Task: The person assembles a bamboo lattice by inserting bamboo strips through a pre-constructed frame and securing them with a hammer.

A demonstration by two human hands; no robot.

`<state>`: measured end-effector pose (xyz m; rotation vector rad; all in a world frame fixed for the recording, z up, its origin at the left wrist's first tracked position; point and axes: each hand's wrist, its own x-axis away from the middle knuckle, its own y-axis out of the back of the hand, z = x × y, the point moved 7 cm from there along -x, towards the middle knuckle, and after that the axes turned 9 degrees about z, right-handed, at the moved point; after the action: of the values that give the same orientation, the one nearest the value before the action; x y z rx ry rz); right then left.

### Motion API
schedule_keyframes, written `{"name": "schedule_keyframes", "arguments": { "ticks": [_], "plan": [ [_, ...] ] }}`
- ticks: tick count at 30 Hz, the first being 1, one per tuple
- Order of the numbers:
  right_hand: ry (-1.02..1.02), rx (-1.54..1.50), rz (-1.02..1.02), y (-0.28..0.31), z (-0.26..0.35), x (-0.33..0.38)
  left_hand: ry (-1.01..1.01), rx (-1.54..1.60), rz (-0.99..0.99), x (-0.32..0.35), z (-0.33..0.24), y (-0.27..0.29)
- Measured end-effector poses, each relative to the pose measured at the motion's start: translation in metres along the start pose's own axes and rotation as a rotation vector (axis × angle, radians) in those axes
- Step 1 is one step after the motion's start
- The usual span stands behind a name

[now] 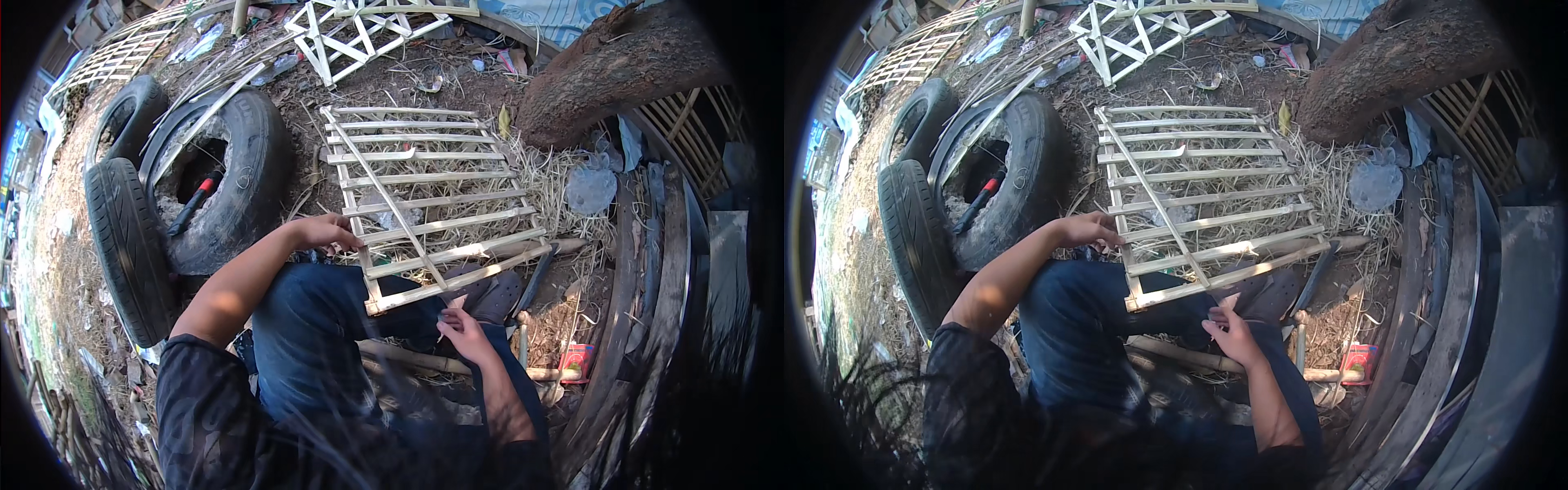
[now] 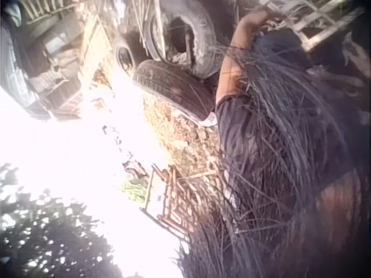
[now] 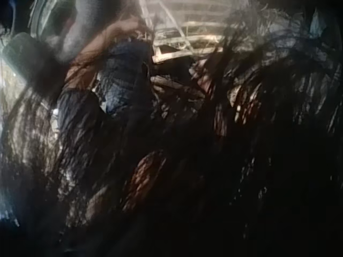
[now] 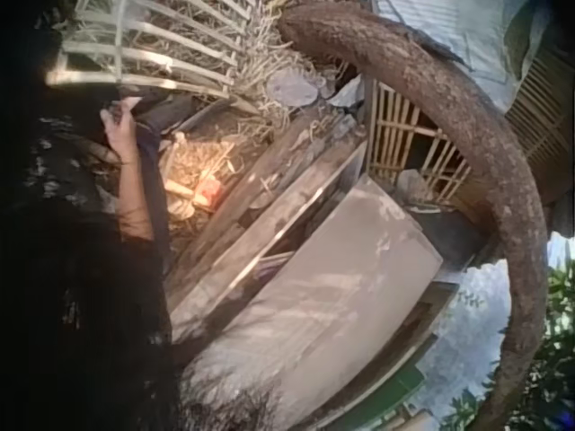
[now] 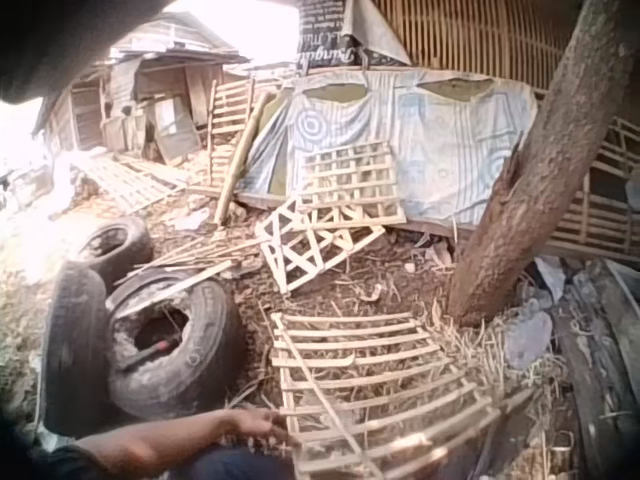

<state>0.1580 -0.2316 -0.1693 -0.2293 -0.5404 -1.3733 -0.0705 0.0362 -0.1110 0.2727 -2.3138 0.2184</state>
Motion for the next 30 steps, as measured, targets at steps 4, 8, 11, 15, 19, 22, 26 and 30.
{"name": "schedule_keyframes", "arguments": {
  "ticks": [4,8,11,15,19,22,26,30],
  "plan": [
    [-0.13,-0.795,-0.104,-0.019,0.033,-0.028,0.003,0.022,0.0,0.009,0.006,-0.003],
    [-0.009,-1.32,-0.215,-0.023,0.036,-0.056,-0.021,0.081,0.007,0.007,-0.001,-0.007],
    [0.165,-1.316,-0.309,-0.009,0.031,-0.07,-0.039,0.086,-0.002,0.001,-0.003,-0.006],
    [0.242,-1.183,-0.309,-0.009,0.063,-0.071,-0.052,0.15,-0.148,0.004,0.011,0.013],
    [0.294,-1.174,-0.329,-0.002,0.082,-0.07,-0.103,0.214,-0.217,0.015,-0.002,0.015],
    [0.375,-1.17,-0.308,0.001,0.107,-0.068,-0.207,0.412,-0.184,0.004,0.014,0.024],
    [0.416,-1.122,-0.311,-0.001,0.116,-0.06,-0.318,0.421,-0.133,0.012,0.009,0.021],
    [0.443,-1.058,-0.287,-0.002,0.127,-0.058,-0.385,0.343,-0.141,0.027,0.005,0.025]
  ]
}}
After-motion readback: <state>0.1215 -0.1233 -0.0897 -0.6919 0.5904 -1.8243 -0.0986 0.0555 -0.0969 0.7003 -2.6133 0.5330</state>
